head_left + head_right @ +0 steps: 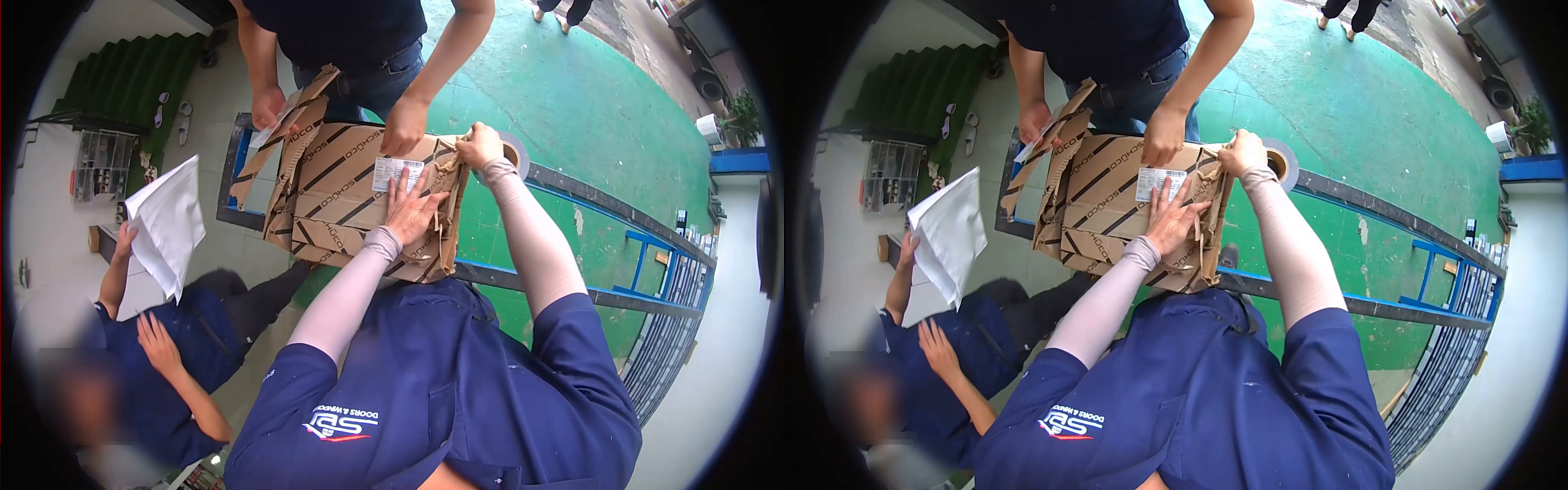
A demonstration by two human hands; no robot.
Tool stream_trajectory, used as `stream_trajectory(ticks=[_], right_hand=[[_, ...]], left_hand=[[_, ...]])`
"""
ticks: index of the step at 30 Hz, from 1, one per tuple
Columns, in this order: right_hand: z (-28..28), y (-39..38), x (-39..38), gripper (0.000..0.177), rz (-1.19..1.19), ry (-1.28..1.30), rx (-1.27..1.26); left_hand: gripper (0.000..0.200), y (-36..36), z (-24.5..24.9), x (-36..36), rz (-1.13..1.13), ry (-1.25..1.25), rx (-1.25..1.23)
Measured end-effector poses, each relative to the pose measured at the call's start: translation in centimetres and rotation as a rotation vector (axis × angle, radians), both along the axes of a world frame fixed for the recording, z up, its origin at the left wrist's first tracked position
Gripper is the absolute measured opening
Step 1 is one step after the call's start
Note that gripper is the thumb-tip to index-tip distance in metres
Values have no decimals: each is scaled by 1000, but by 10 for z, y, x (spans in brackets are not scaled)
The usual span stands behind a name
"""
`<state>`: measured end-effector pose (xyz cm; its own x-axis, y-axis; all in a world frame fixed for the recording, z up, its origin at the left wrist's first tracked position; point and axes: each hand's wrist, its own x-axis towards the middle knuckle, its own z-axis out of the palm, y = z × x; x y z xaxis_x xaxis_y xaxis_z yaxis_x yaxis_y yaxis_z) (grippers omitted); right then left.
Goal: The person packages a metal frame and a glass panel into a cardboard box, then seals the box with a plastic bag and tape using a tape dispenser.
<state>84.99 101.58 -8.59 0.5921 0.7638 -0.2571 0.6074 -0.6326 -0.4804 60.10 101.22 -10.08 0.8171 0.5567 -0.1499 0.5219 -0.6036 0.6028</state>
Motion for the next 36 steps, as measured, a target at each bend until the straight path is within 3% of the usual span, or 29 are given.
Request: stream_trajectory(ticks=[3, 6, 9, 12, 15, 17, 20, 21, 23, 24, 27, 30, 33, 36], right_hand=[[-16, -10, 19, 45, 12, 190, 181], [-19, -9, 25, 47, 11, 240, 172], [-9, -4, 18, 49, 57, 196, 58], [2, 4, 16, 47, 170, 54, -85], [1, -9, 24, 47, -67, 222, 72], [3, -31, 33, 49, -101, 294, 136], [-7, -76, 19, 56, 11, 72, 179], [-7, -93, 6, 59, 148, -208, 100], [-26, -117, 0, 61, 262, -490, 221], [-33, -122, 14, 57, 311, -374, 64], [-18, -133, 31, 48, 315, -389, -89], [-26, -176, 66, 43, 123, -502, 66], [-28, -215, 105, 46, 42, -422, 41], [-29, -226, 118, 49, 129, -379, -151]], left_hand=[[53, -5, -5, 4, 28, 35, 13], [55, -6, -4, 7, 55, 79, 55], [57, -10, 14, 13, 61, 205, 93], [61, -10, 9, 13, 80, 162, 60], [68, -6, 0, 13, 93, 109, -44], [65, -8, 29, 26, 119, 120, 9], [61, -12, 46, 58, 273, -116, 68], [61, -10, 41, 67, 265, -109, 66], [61, -3, 25, 87, 232, 39, 62], [60, 3, 20, 91, 235, 79, 80], [55, 13, 13, 96, 237, 138, 46], [54, 15, 7, 94, 236, 73, 18], [53, 18, 10, 88, 269, 50, -6], [51, 26, -3, 89, 269, -23, -54]])
